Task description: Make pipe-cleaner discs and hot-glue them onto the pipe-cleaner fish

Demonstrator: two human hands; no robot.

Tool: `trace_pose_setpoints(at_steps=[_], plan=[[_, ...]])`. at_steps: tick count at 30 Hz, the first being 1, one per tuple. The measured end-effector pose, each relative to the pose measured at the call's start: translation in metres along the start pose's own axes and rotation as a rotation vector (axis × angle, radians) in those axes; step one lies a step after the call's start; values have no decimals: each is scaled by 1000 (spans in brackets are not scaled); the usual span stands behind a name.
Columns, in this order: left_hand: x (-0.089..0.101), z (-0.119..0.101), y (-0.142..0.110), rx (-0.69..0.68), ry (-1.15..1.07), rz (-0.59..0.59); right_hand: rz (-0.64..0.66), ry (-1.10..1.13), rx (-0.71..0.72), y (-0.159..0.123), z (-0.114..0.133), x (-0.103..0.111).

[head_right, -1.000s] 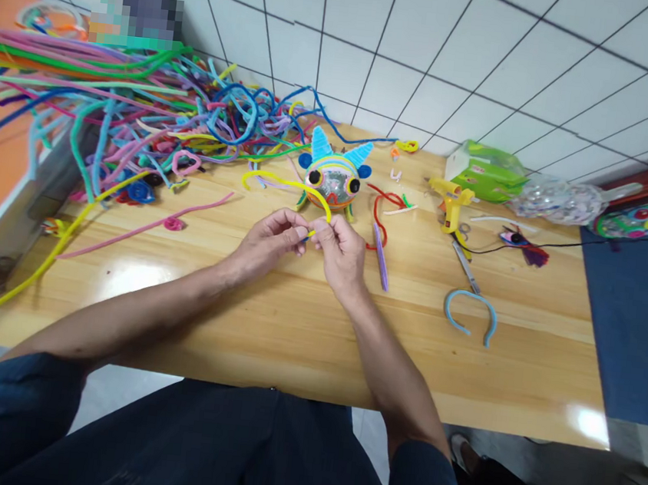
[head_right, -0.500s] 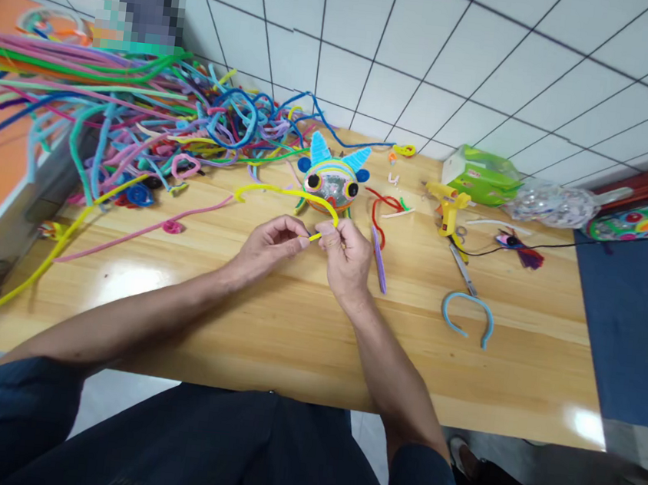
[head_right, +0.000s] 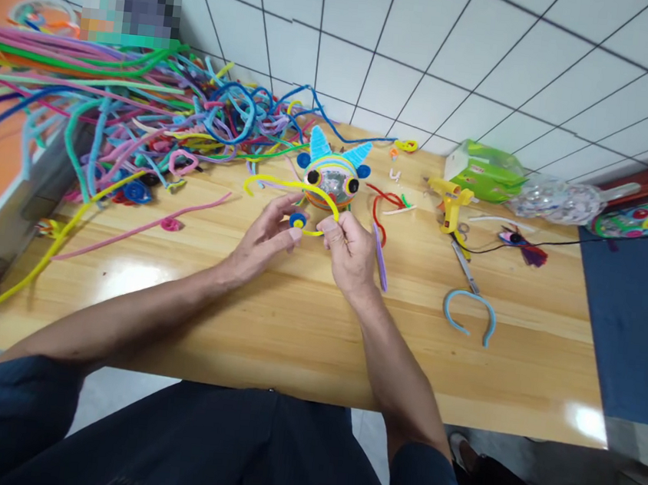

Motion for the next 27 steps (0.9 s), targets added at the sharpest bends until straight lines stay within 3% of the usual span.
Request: trace_pose_setpoints(at_steps=[4, 10, 20, 27], plan=[[-6, 5, 2, 10, 50, 85, 44, -31, 7, 0, 0, -5], [-4, 10, 4, 59, -44, 29, 104, 73, -59, -3, -17, -21], [-12, 19, 0, 92, -164, 69, -108, 301, -208, -3, -42, -11], [-13, 21, -6, 66, 7, 91, -148, 355, -249, -3, -47, -8]])
Point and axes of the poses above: each hand's wrist, its own y-axis towards the middle knuckle, its own x-axis out of the back of the hand, z = x × y, the point moved 10 cm from there along y, towards the middle knuckle
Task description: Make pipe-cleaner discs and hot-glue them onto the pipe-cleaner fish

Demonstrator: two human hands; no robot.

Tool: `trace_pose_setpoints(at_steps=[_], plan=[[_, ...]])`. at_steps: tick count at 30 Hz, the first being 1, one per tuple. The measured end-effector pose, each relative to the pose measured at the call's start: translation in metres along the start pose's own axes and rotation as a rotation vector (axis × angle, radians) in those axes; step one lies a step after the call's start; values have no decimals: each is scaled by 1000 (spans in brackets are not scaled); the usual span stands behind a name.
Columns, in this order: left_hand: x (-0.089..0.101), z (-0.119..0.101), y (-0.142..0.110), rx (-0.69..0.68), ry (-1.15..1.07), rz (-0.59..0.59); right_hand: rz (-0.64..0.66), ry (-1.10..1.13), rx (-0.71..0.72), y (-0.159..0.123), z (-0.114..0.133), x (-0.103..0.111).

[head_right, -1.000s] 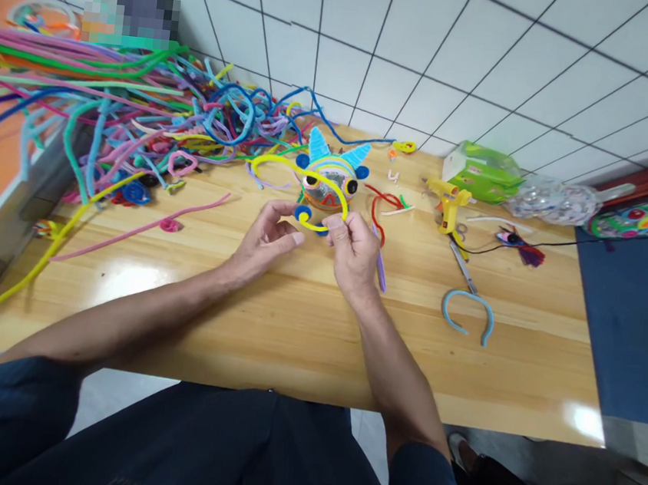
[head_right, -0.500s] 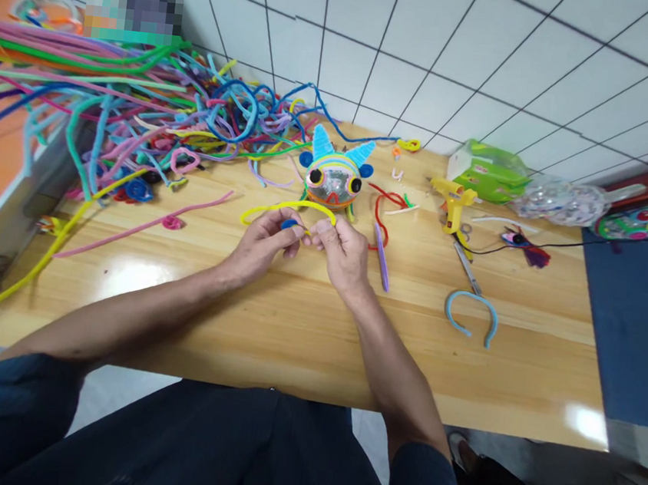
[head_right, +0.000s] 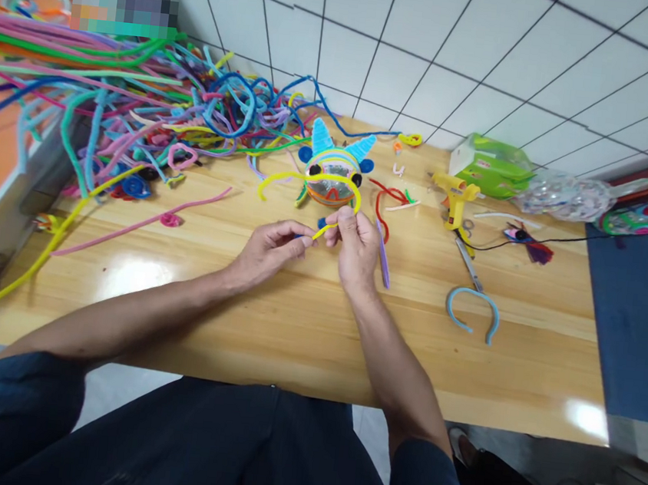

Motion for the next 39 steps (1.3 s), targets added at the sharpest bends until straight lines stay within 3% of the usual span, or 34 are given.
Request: trace_pose_setpoints(at_steps=[5, 10, 16, 20, 24, 29, 31, 34, 37, 39], plan=[[10, -11, -3, -103, 17, -121, -57, 88, -11, 2, 3, 3], [8, -13, -1, -116, 13, -90, -85, 124, -40, 3, 3, 5], [5, -16, -7, -184, 286, -68, -80, 162, -94, 6, 4, 9], [5, 0, -3, -51, 149, -43, 61, 161, -107, 5, 12, -2], [8, 16, 3, 118, -71, -78, 190, 23, 17, -5, 31, -12], [-9, 18, -1, 196, -133, 38, 79, -313, 266, -27, 61, -2], [-18, 10, -6, 139, -18, 109, 9, -421, 382, -34, 77, 3], [-28, -13, -19, -81, 269, 148, -103, -560, 427, -33, 88, 12], [-32, -30, -30, -256, 439, 112, -193, -646, 410, -20, 90, 25], [-27, -32, -31, -268, 431, 57, -224, -660, 400, -9, 88, 33]])
Point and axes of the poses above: each hand's wrist, its own y-axis towards the middle knuckle, its own x-axis out of the back of the hand, z = x × y, the point moved 10 cm from there along y, towards the middle knuckle
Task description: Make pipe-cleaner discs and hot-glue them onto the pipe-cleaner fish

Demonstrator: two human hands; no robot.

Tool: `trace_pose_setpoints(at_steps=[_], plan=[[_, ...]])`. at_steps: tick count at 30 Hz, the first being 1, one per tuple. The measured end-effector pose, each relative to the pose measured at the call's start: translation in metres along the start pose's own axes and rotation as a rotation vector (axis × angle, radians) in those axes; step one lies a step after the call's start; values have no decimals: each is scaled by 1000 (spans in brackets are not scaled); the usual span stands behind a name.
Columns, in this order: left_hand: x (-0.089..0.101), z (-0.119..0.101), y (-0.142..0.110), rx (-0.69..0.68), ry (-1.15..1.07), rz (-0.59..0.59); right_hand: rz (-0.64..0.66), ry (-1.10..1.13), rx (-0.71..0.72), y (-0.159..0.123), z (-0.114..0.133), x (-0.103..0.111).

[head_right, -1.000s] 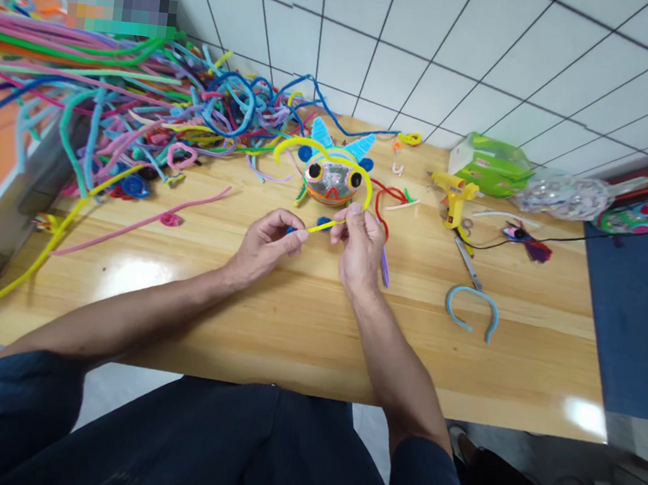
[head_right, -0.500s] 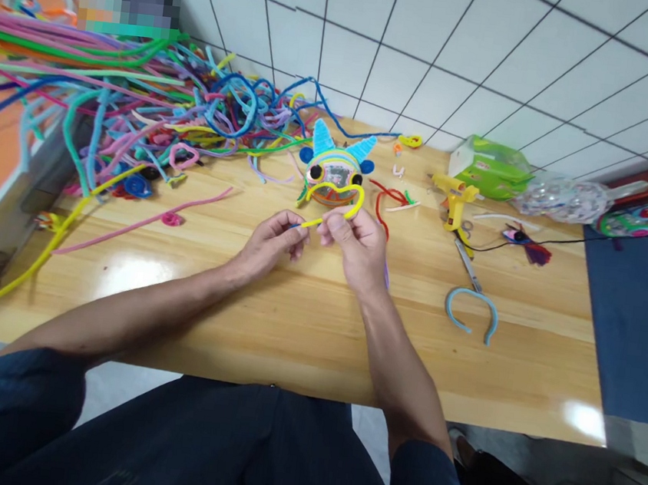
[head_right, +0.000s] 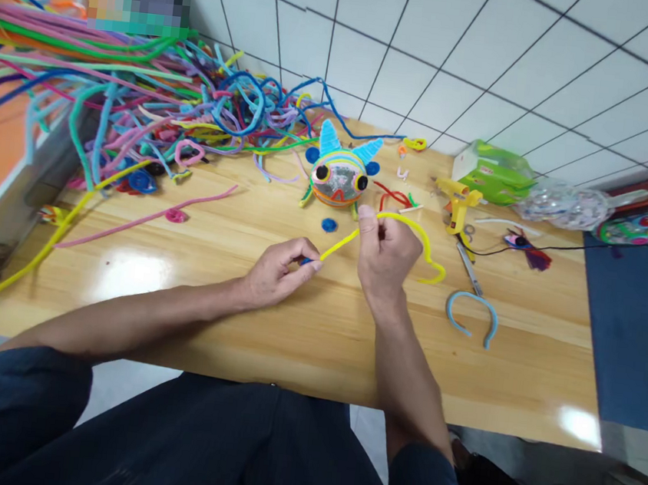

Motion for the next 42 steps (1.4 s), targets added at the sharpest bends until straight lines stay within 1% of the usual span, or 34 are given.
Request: trace_pose_setpoints(at_steps=[2, 3, 4, 6, 8, 9, 12, 14, 16, 18, 21, 25, 30, 34, 37, 39, 42], plan=[[4, 8, 1, 73, -69, -39, 22, 35, -48, 7, -13, -4], [4, 13, 2, 121, -126, -40, 69, 90, -88, 9, -21, -10], [2, 17, 2, 169, -194, -31, 145, 174, -137, 10, -27, -19], [-3, 24, 3, 251, -339, 9, 355, 389, -227, 5, -32, -42], [-9, 25, 5, 300, -463, 53, 567, 569, -276, -4, -26, -61], [-11, 25, 6, 316, -514, 69, 646, 622, -286, -9, -22, -66], [-13, 25, 9, 351, -656, 83, 815, 675, -293, -23, -10, -73], [-13, 26, 11, 382, -754, 80, 880, 675, -287, -29, -6, -76], [-15, 28, 11, 419, -827, 76, 864, 653, -270, -28, -4, -77], [-17, 32, 11, 457, -854, 72, 777, 612, -247, -22, -6, -75], [-19, 41, 8, 517, -822, 64, 653, 555, -224, -13, -8, -70], [-21, 48, 5, 554, -734, 81, 583, 515, -215, -11, -7, -66], [-18, 44, 9, 494, -627, 91, 556, 500, -231, -16, -6, -67], [-10, 43, 10, 442, -516, 32, 578, 491, -236, -22, -5, -73], [-3, 40, 9, 389, -377, -4, 547, 487, -218, -24, -5, -74], [0, 36, 8, 356, -287, 3, 517, 500, -221, -26, -6, -75], [0, 35, 6, 347, -200, 37, 509, 512, -266, -32, -9, -78]])
Point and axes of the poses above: each hand's wrist, its own y-axis towards the middle knuckle, its own x-axis out of the back of the hand, z = x × y, the point moved 10 cm from there along y, towards the middle knuckle
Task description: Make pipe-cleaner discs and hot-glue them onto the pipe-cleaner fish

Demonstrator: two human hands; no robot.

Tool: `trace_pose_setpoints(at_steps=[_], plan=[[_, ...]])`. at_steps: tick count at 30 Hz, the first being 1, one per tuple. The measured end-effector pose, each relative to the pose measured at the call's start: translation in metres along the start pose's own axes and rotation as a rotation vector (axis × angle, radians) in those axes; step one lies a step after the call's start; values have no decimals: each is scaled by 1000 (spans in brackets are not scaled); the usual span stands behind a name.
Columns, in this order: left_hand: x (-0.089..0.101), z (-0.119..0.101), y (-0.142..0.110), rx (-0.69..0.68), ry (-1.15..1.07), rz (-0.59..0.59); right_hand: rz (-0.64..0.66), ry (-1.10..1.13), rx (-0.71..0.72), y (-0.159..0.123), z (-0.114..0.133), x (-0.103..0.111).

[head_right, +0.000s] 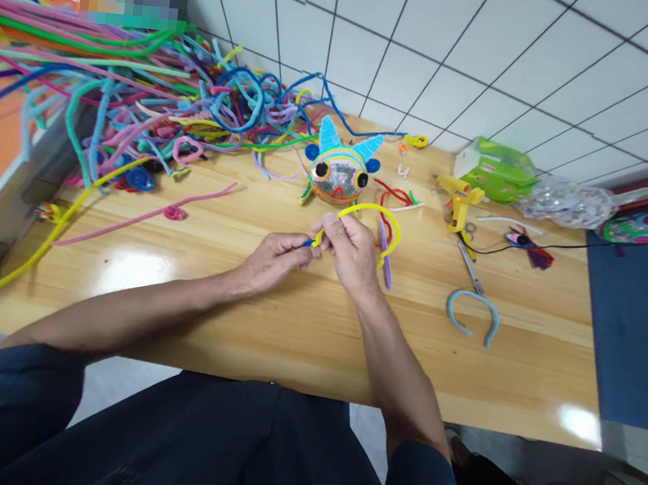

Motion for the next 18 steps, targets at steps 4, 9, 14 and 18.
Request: trace_pose_setpoints(at_steps=[4, 9, 14, 18], plan=[[-1, -1, 0, -8, 18, 39, 0, -14, -36, -4, 0, -5], [-6, -5, 1, -75, 61, 80, -4, -31, -29, -3, 3, -6], [-6, 1, 1, -63, 79, 52, -20, -28, -51, -1, -3, -3], [-8, 1, 0, -41, 66, 51, -15, -78, -43, -1, -2, -2]])
Point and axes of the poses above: each hand's wrist, its own y-axis towards the middle knuckle, its own x-axis out of the back of the hand, z = x × y, the point moved 10 cm from there along y, towards the middle knuckle
